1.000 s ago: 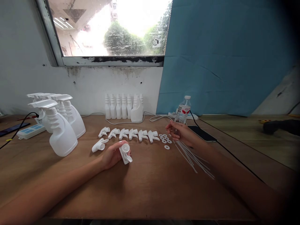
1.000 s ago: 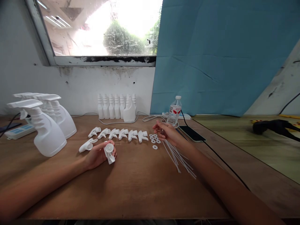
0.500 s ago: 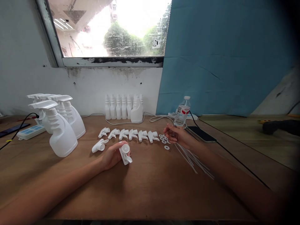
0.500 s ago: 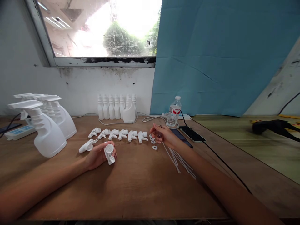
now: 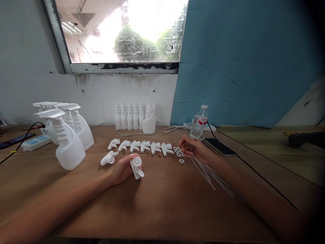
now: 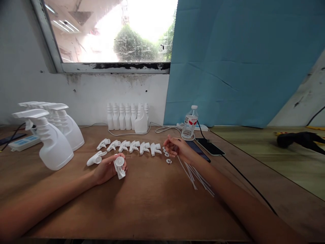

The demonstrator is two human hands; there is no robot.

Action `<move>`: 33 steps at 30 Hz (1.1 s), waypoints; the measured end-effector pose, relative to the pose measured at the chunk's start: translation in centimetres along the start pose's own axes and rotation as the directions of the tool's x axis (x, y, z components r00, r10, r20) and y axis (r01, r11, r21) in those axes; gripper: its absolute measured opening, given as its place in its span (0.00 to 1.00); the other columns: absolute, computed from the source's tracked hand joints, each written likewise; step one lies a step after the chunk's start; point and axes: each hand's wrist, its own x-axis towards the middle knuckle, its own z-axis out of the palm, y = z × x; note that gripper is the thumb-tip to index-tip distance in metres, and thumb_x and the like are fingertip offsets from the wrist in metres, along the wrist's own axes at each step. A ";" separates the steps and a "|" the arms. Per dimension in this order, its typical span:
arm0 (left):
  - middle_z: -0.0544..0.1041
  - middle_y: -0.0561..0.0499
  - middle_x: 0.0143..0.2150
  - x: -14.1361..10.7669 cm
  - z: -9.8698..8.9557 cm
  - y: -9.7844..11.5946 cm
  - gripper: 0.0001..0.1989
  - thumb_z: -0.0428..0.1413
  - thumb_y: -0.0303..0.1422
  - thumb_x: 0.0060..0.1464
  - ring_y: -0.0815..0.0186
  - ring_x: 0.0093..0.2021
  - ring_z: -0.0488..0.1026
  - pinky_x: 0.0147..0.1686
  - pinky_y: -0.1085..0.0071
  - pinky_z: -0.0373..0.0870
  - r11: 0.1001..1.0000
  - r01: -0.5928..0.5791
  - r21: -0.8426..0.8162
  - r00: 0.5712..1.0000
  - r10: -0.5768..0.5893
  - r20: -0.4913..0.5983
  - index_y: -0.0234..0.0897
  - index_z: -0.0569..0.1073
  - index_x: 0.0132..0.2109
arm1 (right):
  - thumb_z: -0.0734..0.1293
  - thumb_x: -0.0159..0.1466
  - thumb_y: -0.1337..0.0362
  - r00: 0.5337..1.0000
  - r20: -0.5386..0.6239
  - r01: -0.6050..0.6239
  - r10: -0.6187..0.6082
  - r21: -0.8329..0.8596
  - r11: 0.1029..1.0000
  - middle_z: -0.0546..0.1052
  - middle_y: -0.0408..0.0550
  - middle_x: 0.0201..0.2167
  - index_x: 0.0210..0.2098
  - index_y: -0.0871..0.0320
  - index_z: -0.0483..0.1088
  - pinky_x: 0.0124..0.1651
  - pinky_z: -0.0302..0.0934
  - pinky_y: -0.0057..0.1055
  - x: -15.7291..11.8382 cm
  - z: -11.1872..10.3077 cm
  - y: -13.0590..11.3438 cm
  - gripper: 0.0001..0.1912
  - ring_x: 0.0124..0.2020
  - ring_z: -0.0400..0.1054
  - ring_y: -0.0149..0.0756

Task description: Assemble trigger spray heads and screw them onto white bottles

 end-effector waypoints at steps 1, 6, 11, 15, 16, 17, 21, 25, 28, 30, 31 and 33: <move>0.72 0.45 0.29 0.0 0.0 0.0 0.12 0.48 0.38 0.59 0.61 0.32 0.70 0.34 0.67 0.65 1.000 -0.001 0.001 1.000 0.001 0.001 0.33 0.68 0.37 | 0.66 0.59 0.47 1.000 0.001 0.004 -0.004 0.000 1.000 0.71 0.44 0.19 0.28 0.61 0.71 0.18 0.49 0.24 0.0 0.0 -0.1 0.21 0.13 0.49 0.21; 0.72 0.45 0.29 -0.1 -0.2 0.0 0.12 0.48 0.39 0.59 0.61 0.32 0.70 0.35 0.67 0.66 1.000 0.002 0.004 1.000 -0.002 0.007 0.33 0.68 0.37 | 0.57 0.61 0.38 0.999 -0.030 -0.015 0.014 -0.033 0.999 0.73 0.48 0.23 0.28 0.60 0.71 0.26 0.60 0.29 -0.2 0.4 -0.8 0.30 0.18 0.60 0.29; 0.73 0.46 0.28 -0.1 0.2 0.1 0.11 0.50 0.38 0.58 0.62 0.32 0.71 0.34 0.68 0.67 0.999 0.010 0.050 1.000 -0.008 -0.030 0.34 0.66 0.35 | 0.47 0.59 0.31 0.998 0.047 -0.042 0.049 -0.142 0.989 0.68 0.46 0.16 0.30 0.61 0.72 0.26 0.60 0.29 -0.7 1.3 -0.6 0.41 0.18 0.62 0.31; 0.72 0.49 0.25 0.6 1.0 -0.5 0.07 0.53 0.34 0.54 0.64 0.27 0.71 0.27 0.70 0.68 0.993 0.015 0.116 0.986 0.005 -0.167 0.36 0.62 0.34 | 0.55 0.61 0.36 0.996 0.086 0.041 -0.025 -0.196 0.980 0.69 0.46 0.17 0.27 0.61 0.72 0.24 0.60 0.28 -1.3 3.4 -0.4 0.34 0.18 0.63 0.31; 0.72 0.50 0.24 0.8 1.1 -0.7 0.07 0.53 0.34 0.53 0.63 0.26 0.71 0.26 0.71 0.68 0.993 0.016 0.118 0.983 0.006 -0.185 0.36 0.62 0.34 | 0.59 0.61 0.40 0.993 0.099 0.079 -0.060 -0.201 0.976 0.71 0.48 0.20 0.28 0.61 0.73 0.27 0.61 0.29 -1.5 4.0 -0.5 0.30 0.21 0.66 0.32; 0.72 0.50 0.23 1.1 1.3 -0.9 0.08 0.52 0.35 0.53 0.63 0.25 0.71 0.24 0.71 0.68 0.993 0.018 0.116 0.981 0.004 -0.192 0.37 0.61 0.35 | 0.61 0.61 0.43 0.989 0.116 0.110 -0.087 -0.207 0.972 0.73 0.49 0.23 0.29 0.60 0.74 0.29 0.63 0.30 -1.7 4.7 -0.6 0.26 0.24 0.68 0.33; 0.71 0.52 0.23 2.3 1.9 -1.6 0.08 0.52 0.34 0.52 0.63 0.22 0.72 0.20 0.70 0.68 0.996 0.021 0.092 0.987 -0.006 -0.163 0.37 0.61 0.34 | 0.63 0.63 0.49 0.975 0.171 0.194 -0.145 -0.320 0.927 0.74 0.48 0.27 0.33 0.58 0.75 0.34 0.64 0.31 -2.4 6.7 -0.6 0.18 0.28 0.69 0.34; 0.71 0.52 0.27 3.1 2.5 -1.8 0.08 0.53 0.31 0.50 0.66 0.20 0.71 0.19 0.71 0.68 0.996 0.030 0.085 0.990 -0.018 -0.137 0.35 0.64 0.38 | 0.64 0.63 0.53 0.954 0.195 0.292 -0.226 -0.450 0.844 0.73 0.46 0.26 0.32 0.57 0.75 0.32 0.61 0.29 -2.9 7.3 -0.1 0.15 0.26 0.67 0.32; 0.71 0.52 0.29 3.1 2.7 -1.7 0.09 0.53 0.30 0.49 0.67 0.20 0.71 0.19 0.72 0.68 0.997 0.019 0.070 0.991 -0.010 -0.134 0.34 0.65 0.39 | 0.63 0.64 0.55 0.951 0.200 0.305 -0.234 -0.517 0.800 0.73 0.46 0.27 0.33 0.56 0.74 0.32 0.61 0.29 -3.2 7.5 -0.2 0.14 0.27 0.68 0.33; 0.71 0.52 0.29 3.1 2.7 -1.6 0.10 0.54 0.30 0.48 0.67 0.20 0.72 0.19 0.72 0.69 0.999 0.012 0.050 0.991 -0.005 -0.134 0.34 0.64 0.39 | 0.61 0.65 0.57 0.943 0.227 0.333 -0.245 -0.582 0.742 0.74 0.47 0.28 0.33 0.56 0.74 0.31 0.61 0.28 -3.5 7.6 -0.5 0.13 0.28 0.68 0.33; 0.71 0.52 0.29 3.1 2.7 -1.7 0.10 0.54 0.30 0.49 0.67 0.20 0.72 0.19 0.72 0.69 0.999 0.010 0.047 0.991 -0.004 -0.133 0.34 0.64 0.39 | 0.61 0.66 0.58 0.933 0.244 0.359 -0.264 -0.617 0.700 0.75 0.47 0.28 0.34 0.56 0.74 0.31 0.61 0.28 -3.7 7.6 -0.5 0.12 0.28 0.69 0.33; 0.72 0.51 0.27 3.0 2.6 -1.8 0.10 0.55 0.32 0.50 0.66 0.20 0.72 0.20 0.71 0.70 0.998 0.003 0.061 0.991 0.005 -0.136 0.34 0.64 0.40 | 0.60 0.66 0.60 0.899 0.294 0.435 -0.325 -0.678 0.592 0.76 0.46 0.29 0.35 0.56 0.73 0.32 0.61 0.28 -3.9 7.5 -0.5 0.12 0.29 0.69 0.33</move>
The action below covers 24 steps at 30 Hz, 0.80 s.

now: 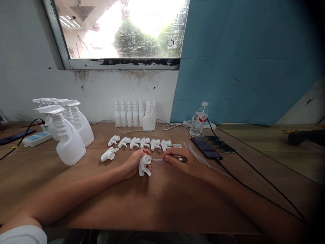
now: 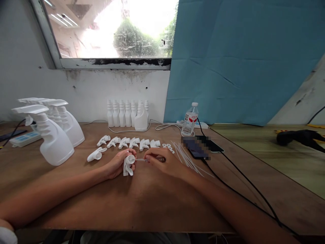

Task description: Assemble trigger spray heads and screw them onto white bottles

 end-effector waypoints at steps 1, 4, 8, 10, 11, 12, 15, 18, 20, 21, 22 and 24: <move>0.72 0.51 0.26 0.0 0.0 -0.1 0.10 0.55 0.33 0.51 0.65 0.21 0.72 0.20 0.70 0.71 1.000 -0.008 0.011 1.000 0.008 -0.008 0.34 0.64 0.40 | 0.60 0.67 0.62 0.999 -0.003 0.054 -0.055 -0.062 0.997 0.76 0.46 0.30 0.36 0.56 0.73 0.34 0.62 0.28 -0.2 0.1 0.1 0.11 0.30 0.69 0.32; 0.72 0.51 0.24 0.1 -0.2 -0.2 0.11 0.55 0.35 0.52 0.64 0.22 0.73 0.22 0.69 0.72 0.999 -0.033 0.027 0.998 0.034 -0.045 0.34 0.64 0.39 | 0.59 0.67 0.66 0.971 0.035 0.239 -0.238 -0.230 0.943 0.77 0.48 0.33 0.41 0.58 0.72 0.38 0.62 0.30 -0.6 0.5 0.7 0.10 0.33 0.69 0.33; 0.71 0.53 0.24 0.1 -0.3 -0.1 0.10 0.56 0.34 0.51 0.64 0.21 0.73 0.20 0.70 0.72 0.999 -0.042 0.023 0.996 0.044 -0.080 0.35 0.64 0.39 | 0.58 0.67 0.68 0.897 0.116 0.438 -0.426 -0.369 0.820 0.76 0.50 0.34 0.44 0.59 0.69 0.39 0.62 0.33 -0.9 1.6 1.7 0.10 0.35 0.68 0.35; 0.70 0.54 0.24 0.1 -0.5 0.0 0.10 0.55 0.34 0.50 0.65 0.21 0.72 0.19 0.70 0.71 0.999 -0.044 0.028 0.995 0.047 -0.088 0.35 0.63 0.39 | 0.58 0.66 0.69 0.868 0.128 0.487 -0.480 -0.410 0.771 0.75 0.52 0.36 0.44 0.59 0.68 0.39 0.62 0.33 -0.8 2.2 2.0 0.10 0.36 0.68 0.36; 0.70 0.54 0.24 0.1 -0.5 0.0 0.10 0.55 0.34 0.50 0.66 0.20 0.72 0.19 0.71 0.71 0.998 -0.046 0.032 0.995 0.049 -0.090 0.36 0.63 0.39 | 0.58 0.66 0.69 0.855 0.135 0.507 -0.501 -0.427 0.749 0.75 0.52 0.37 0.44 0.59 0.68 0.39 0.63 0.33 -0.9 2.4 2.1 0.10 0.37 0.68 0.36; 0.70 0.55 0.25 0.1 -0.6 0.0 0.10 0.55 0.34 0.50 0.66 0.20 0.71 0.18 0.71 0.71 0.998 -0.048 0.037 0.995 0.051 -0.090 0.36 0.64 0.39 | 0.58 0.66 0.70 0.843 0.140 0.522 -0.519 -0.442 0.729 0.75 0.52 0.37 0.44 0.60 0.67 0.39 0.62 0.33 -0.9 2.7 2.1 0.09 0.36 0.67 0.36; 0.70 0.55 0.25 -0.1 -0.7 0.0 0.10 0.54 0.34 0.49 0.68 0.18 0.70 0.16 0.72 0.68 0.997 -0.052 0.059 0.995 0.057 -0.084 0.36 0.64 0.37 | 0.57 0.64 0.72 0.820 0.138 0.549 -0.555 -0.463 0.696 0.75 0.52 0.35 0.43 0.61 0.67 0.37 0.62 0.32 -1.1 3.2 1.7 0.10 0.35 0.67 0.36; 0.70 0.55 0.24 -0.2 -0.6 0.0 0.10 0.55 0.35 0.47 0.69 0.15 0.68 0.14 0.74 0.65 0.995 -0.052 0.088 0.995 0.060 -0.085 0.35 0.64 0.35 | 0.56 0.64 0.73 0.819 0.096 0.543 -0.566 -0.450 0.709 0.75 0.52 0.35 0.42 0.61 0.66 0.36 0.62 0.31 -1.3 3.5 1.3 0.10 0.34 0.66 0.35; 0.70 0.55 0.24 -0.3 -0.4 0.0 0.10 0.55 0.35 0.46 0.69 0.15 0.68 0.13 0.75 0.63 0.993 -0.050 0.103 0.994 0.059 -0.090 0.35 0.64 0.34 | 0.55 0.63 0.73 0.818 0.086 0.542 -0.569 -0.448 0.711 0.75 0.52 0.34 0.41 0.61 0.66 0.35 0.62 0.31 -1.5 3.7 1.1 0.11 0.33 0.66 0.35; 0.69 0.56 0.23 -0.4 -0.3 0.1 0.10 0.55 0.34 0.46 0.69 0.14 0.67 0.13 0.76 0.63 0.992 -0.048 0.115 0.994 0.059 -0.096 0.35 0.63 0.34 | 0.55 0.63 0.73 0.818 0.087 0.541 -0.568 -0.452 0.710 0.74 0.52 0.33 0.41 0.61 0.66 0.35 0.62 0.31 -1.5 3.7 1.0 0.11 0.33 0.66 0.35; 0.69 0.56 0.22 -0.5 -0.1 0.2 0.09 0.55 0.34 0.46 0.69 0.14 0.67 0.13 0.76 0.62 0.990 -0.046 0.130 0.993 0.060 -0.102 0.35 0.63 0.34 | 0.55 0.63 0.72 0.819 0.090 0.540 -0.567 -0.458 0.706 0.74 0.52 0.33 0.41 0.61 0.66 0.35 0.61 0.31 -1.6 3.8 1.0 0.11 0.32 0.66 0.35; 0.69 0.56 0.21 -0.6 0.2 0.3 0.09 0.55 0.34 0.46 0.69 0.13 0.67 0.12 0.76 0.61 0.985 -0.043 0.168 0.992 0.063 -0.113 0.35 0.63 0.33 | 0.55 0.63 0.72 0.823 0.101 0.536 -0.560 -0.469 0.702 0.74 0.52 0.32 0.40 0.61 0.66 0.33 0.60 0.31 -1.7 3.8 0.8 0.11 0.31 0.65 0.35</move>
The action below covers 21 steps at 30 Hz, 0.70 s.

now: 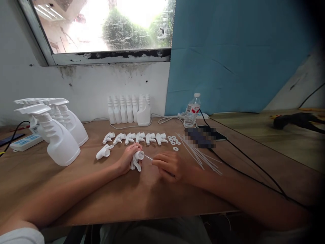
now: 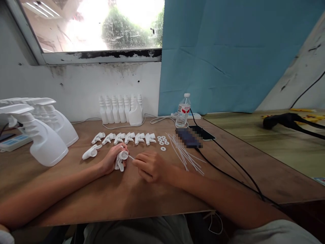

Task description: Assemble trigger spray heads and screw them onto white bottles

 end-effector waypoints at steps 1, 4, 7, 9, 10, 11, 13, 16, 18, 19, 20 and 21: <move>0.69 0.56 0.22 -0.1 0.1 0.1 0.09 0.55 0.35 0.46 0.69 0.13 0.67 0.12 0.77 0.60 1.000 -0.001 0.017 1.000 0.001 -0.002 0.35 0.63 0.33 | 0.55 0.63 0.72 1.000 0.014 -0.004 0.004 0.002 1.000 0.73 0.52 0.32 0.40 0.61 0.66 0.33 0.60 0.30 0.1 -0.1 -0.1 0.11 0.30 0.65 0.35; 0.69 0.56 0.22 -0.2 0.1 0.2 0.09 0.54 0.35 0.46 0.68 0.13 0.67 0.11 0.77 0.58 0.999 0.009 0.036 1.000 -0.009 0.012 0.36 0.63 0.33 | 0.55 0.64 0.73 0.997 0.070 -0.043 0.037 0.081 0.996 0.72 0.52 0.32 0.39 0.61 0.67 0.34 0.60 0.30 0.3 -0.8 -0.4 0.11 0.31 0.64 0.34; 0.67 0.57 0.19 -0.1 -0.1 0.1 0.07 0.53 0.35 0.47 0.67 0.12 0.66 0.09 0.77 0.57 0.999 0.019 0.039 0.999 -0.020 0.037 0.36 0.63 0.32 | 0.54 0.66 0.73 0.986 0.106 -0.152 0.126 0.287 0.946 0.70 0.51 0.34 0.42 0.61 0.66 0.37 0.61 0.28 0.5 -1.4 -0.5 0.11 0.34 0.64 0.32; 0.65 0.57 0.17 0.0 -0.4 0.0 0.06 0.52 0.34 0.47 0.68 0.11 0.64 0.08 0.77 0.55 0.999 0.016 0.033 0.998 -0.018 0.060 0.36 0.62 0.29 | 0.54 0.68 0.72 0.979 0.094 -0.204 0.182 0.410 0.889 0.69 0.49 0.34 0.42 0.60 0.65 0.38 0.61 0.28 0.6 -1.6 -0.4 0.10 0.34 0.64 0.31; 0.64 0.57 0.16 0.1 -0.5 -0.1 0.06 0.51 0.33 0.47 0.69 0.10 0.63 0.08 0.77 0.54 1.000 0.014 0.026 0.997 -0.016 0.074 0.36 0.62 0.28 | 0.54 0.68 0.71 0.978 0.079 -0.210 0.195 0.458 0.864 0.68 0.48 0.33 0.41 0.60 0.65 0.38 0.61 0.28 0.6 -1.5 -0.3 0.10 0.34 0.64 0.30; 0.63 0.57 0.16 0.2 -0.5 -0.2 0.06 0.50 0.33 0.47 0.69 0.09 0.61 0.07 0.76 0.53 1.000 0.012 0.019 0.996 -0.014 0.089 0.36 0.61 0.27 | 0.53 0.69 0.71 0.978 0.061 -0.204 0.200 0.496 0.844 0.68 0.48 0.32 0.41 0.60 0.65 0.38 0.60 0.28 0.6 -1.5 -0.2 0.10 0.34 0.64 0.30; 0.62 0.57 0.16 0.2 -0.7 -0.3 0.07 0.50 0.34 0.47 0.70 0.08 0.59 0.06 0.76 0.52 1.000 0.007 0.006 0.993 -0.008 0.116 0.37 0.60 0.25 | 0.53 0.69 0.71 0.981 0.049 -0.184 0.188 0.546 0.817 0.68 0.48 0.31 0.40 0.60 0.66 0.38 0.61 0.29 0.5 -1.4 -0.1 0.11 0.34 0.64 0.30; 0.63 0.57 0.18 0.1 -0.6 -0.2 0.08 0.50 0.34 0.47 0.71 0.08 0.59 0.06 0.76 0.50 1.000 0.002 0.001 0.989 -0.002 0.145 0.36 0.60 0.26 | 0.54 0.68 0.72 0.984 0.064 -0.173 0.166 0.549 0.818 0.69 0.49 0.33 0.41 0.61 0.66 0.39 0.61 0.28 0.5 -1.3 -0.1 0.10 0.35 0.64 0.30; 0.64 0.57 0.19 0.0 -0.4 0.0 0.07 0.51 0.34 0.48 0.70 0.09 0.61 0.06 0.76 0.50 1.000 0.010 0.021 0.991 -0.013 0.134 0.36 0.60 0.27 | 0.55 0.67 0.73 0.986 0.064 -0.163 0.151 0.498 0.851 0.70 0.50 0.34 0.42 0.61 0.66 0.39 0.62 0.28 0.3 -1.4 -0.1 0.10 0.36 0.65 0.30; 0.65 0.57 0.19 -0.1 -0.3 0.0 0.08 0.51 0.34 0.48 0.69 0.09 0.62 0.06 0.76 0.50 0.999 0.018 0.037 0.993 -0.022 0.116 0.36 0.61 0.28 | 0.55 0.67 0.73 0.989 0.056 -0.146 0.135 0.450 0.881 0.70 0.50 0.34 0.42 0.61 0.65 0.39 0.62 0.28 0.2 -1.4 -0.1 0.10 0.36 0.65 0.31; 0.65 0.57 0.18 -0.2 -0.1 0.1 0.08 0.51 0.35 0.48 0.69 0.09 0.63 0.07 0.76 0.51 0.998 0.026 0.054 0.995 -0.031 0.092 0.37 0.61 0.28 | 0.55 0.66 0.73 0.993 0.046 -0.117 0.107 0.386 0.915 0.71 0.50 0.34 0.42 0.61 0.65 0.38 0.62 0.28 0.2 -1.3 -0.2 0.10 0.35 0.66 0.31; 0.65 0.57 0.18 -0.3 0.1 0.2 0.08 0.52 0.35 0.48 0.68 0.10 0.63 0.07 0.76 0.51 0.997 0.035 0.072 0.997 -0.040 0.063 0.37 0.61 0.29 | 0.55 0.65 0.73 0.996 0.038 -0.084 0.076 0.311 0.947 0.72 0.51 0.34 0.41 0.60 0.65 0.37 0.61 0.29 0.1 -1.3 -0.2 0.10 0.34 0.66 0.32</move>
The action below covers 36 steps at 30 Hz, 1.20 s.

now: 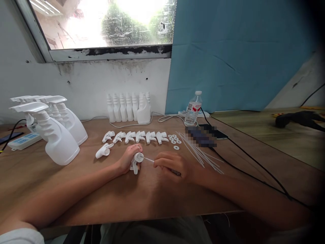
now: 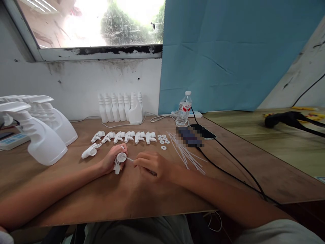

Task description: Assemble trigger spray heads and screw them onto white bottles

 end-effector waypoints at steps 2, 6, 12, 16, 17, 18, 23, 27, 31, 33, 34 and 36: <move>0.65 0.58 0.17 -0.1 0.3 0.1 0.08 0.53 0.36 0.47 0.68 0.11 0.64 0.08 0.76 0.53 0.999 0.013 0.031 0.999 -0.011 -0.052 0.37 0.61 0.30 | 0.56 0.62 0.74 0.998 0.002 0.059 -0.059 -0.143 0.988 0.72 0.50 0.31 0.39 0.60 0.65 0.34 0.60 0.30 0.0 0.2 0.0 0.10 0.31 0.65 0.33; 0.65 0.58 0.17 -0.1 0.6 0.0 0.08 0.52 0.35 0.48 0.69 0.12 0.64 0.11 0.76 0.57 0.997 -0.003 0.079 0.995 0.011 -0.100 0.38 0.61 0.29 | 0.55 0.61 0.75 0.998 -0.006 0.053 -0.056 -0.234 0.971 0.72 0.49 0.29 0.38 0.59 0.64 0.31 0.57 0.29 0.2 0.6 -0.4 0.10 0.27 0.63 0.33; 0.64 0.57 0.18 -0.1 0.3 0.0 0.10 0.53 0.36 0.47 0.69 0.12 0.63 0.10 0.75 0.58 0.999 -0.042 0.034 0.995 0.045 -0.094 0.37 0.60 0.26 | 0.54 0.64 0.75 0.998 0.069 0.007 0.003 -0.138 0.990 0.70 0.52 0.34 0.41 0.60 0.64 0.36 0.61 0.27 0.4 0.6 -0.7 0.11 0.34 0.64 0.33; 0.64 0.57 0.17 0.0 -0.2 -0.1 0.08 0.51 0.35 0.48 0.70 0.10 0.62 0.08 0.76 0.53 1.000 -0.031 0.001 0.999 0.031 -0.033 0.37 0.61 0.26 | 0.53 0.64 0.76 1.000 0.022 0.003 -0.003 0.002 1.000 0.69 0.53 0.36 0.41 0.60 0.63 0.39 0.62 0.26 0.2 0.6 -0.1 0.11 0.36 0.64 0.32; 0.64 0.56 0.17 0.1 -0.4 -0.2 0.09 0.51 0.35 0.49 0.70 0.09 0.61 0.07 0.76 0.52 1.000 -0.030 -0.002 0.999 0.030 -0.015 0.36 0.61 0.25 | 0.53 0.65 0.76 1.000 0.012 0.014 -0.014 0.029 0.999 0.69 0.53 0.36 0.41 0.60 0.63 0.39 0.62 0.27 0.1 0.6 0.0 0.11 0.37 0.64 0.32; 0.65 0.56 0.17 0.1 -0.4 -0.3 0.09 0.50 0.35 0.49 0.70 0.09 0.61 0.07 0.76 0.51 1.000 -0.028 -0.003 1.000 0.028 0.001 0.36 0.61 0.25 | 0.53 0.65 0.75 1.000 0.003 0.020 -0.020 0.056 0.998 0.69 0.53 0.36 0.41 0.60 0.63 0.39 0.62 0.27 0.0 0.5 0.1 0.11 0.37 0.64 0.32; 0.66 0.56 0.19 0.2 -0.5 -0.5 0.06 0.51 0.31 0.47 0.71 0.09 0.62 0.07 0.77 0.51 1.000 -0.024 0.010 0.999 0.023 0.039 0.36 0.62 0.25 | 0.53 0.67 0.72 0.996 0.061 -0.079 0.069 0.168 0.983 0.69 0.51 0.36 0.41 0.60 0.64 0.39 0.60 0.28 -0.1 0.0 -0.1 0.10 0.35 0.63 0.30; 0.66 0.56 0.19 0.4 -0.5 -0.5 0.05 0.51 0.30 0.45 0.72 0.10 0.62 0.07 0.78 0.50 1.000 -0.004 0.030 0.999 0.003 0.055 0.35 0.62 0.25 | 0.54 0.68 0.70 0.986 0.051 -0.163 0.156 0.244 0.956 0.69 0.49 0.34 0.39 0.60 0.67 0.39 0.60 0.29 0.0 -0.2 0.0 0.10 0.34 0.63 0.31; 0.66 0.56 0.19 0.5 -0.5 -0.3 0.05 0.51 0.31 0.45 0.70 0.09 0.62 0.06 0.77 0.50 0.999 0.024 0.026 0.997 -0.025 0.070 0.36 0.63 0.25 | 0.55 0.68 0.68 0.961 -0.037 -0.237 0.272 0.393 0.889 0.69 0.45 0.28 0.34 0.60 0.68 0.37 0.60 0.30 0.1 0.1 0.6 0.12 0.30 0.64 0.30; 0.66 0.56 0.19 0.5 -0.5 -0.2 0.05 0.51 0.31 0.45 0.70 0.10 0.63 0.06 0.77 0.51 0.999 0.033 0.015 0.997 -0.034 0.074 0.36 0.62 0.25 | 0.56 0.68 0.67 0.939 -0.040 -0.287 0.342 0.459 0.841 0.68 0.44 0.26 0.33 0.61 0.68 0.36 0.60 0.30 0.1 0.3 0.8 0.12 0.29 0.65 0.30; 0.66 0.56 0.18 0.6 -0.5 -0.2 0.05 0.51 0.31 0.45 0.70 0.10 0.63 0.06 0.77 0.51 0.999 0.037 0.009 0.997 -0.037 0.075 0.36 0.62 0.25 | 0.56 0.68 0.66 0.928 -0.040 -0.305 0.370 0.489 0.817 0.69 0.44 0.26 0.32 0.61 0.69 0.36 0.60 0.30 0.1 0.4 0.9 0.13 0.29 0.65 0.30; 0.65 0.56 0.17 0.6 -0.6 -0.2 0.05 0.51 0.31 0.45 0.70 0.10 0.62 0.06 0.77 0.51 0.999 0.042 -0.002 0.996 -0.041 0.078 0.36 0.62 0.26 | 0.57 0.67 0.66 0.905 -0.044 -0.328 0.422 0.559 0.762 0.69 0.44 0.25 0.32 0.62 0.69 0.36 0.60 0.31 0.2 0.5 0.8 0.12 0.29 0.65 0.31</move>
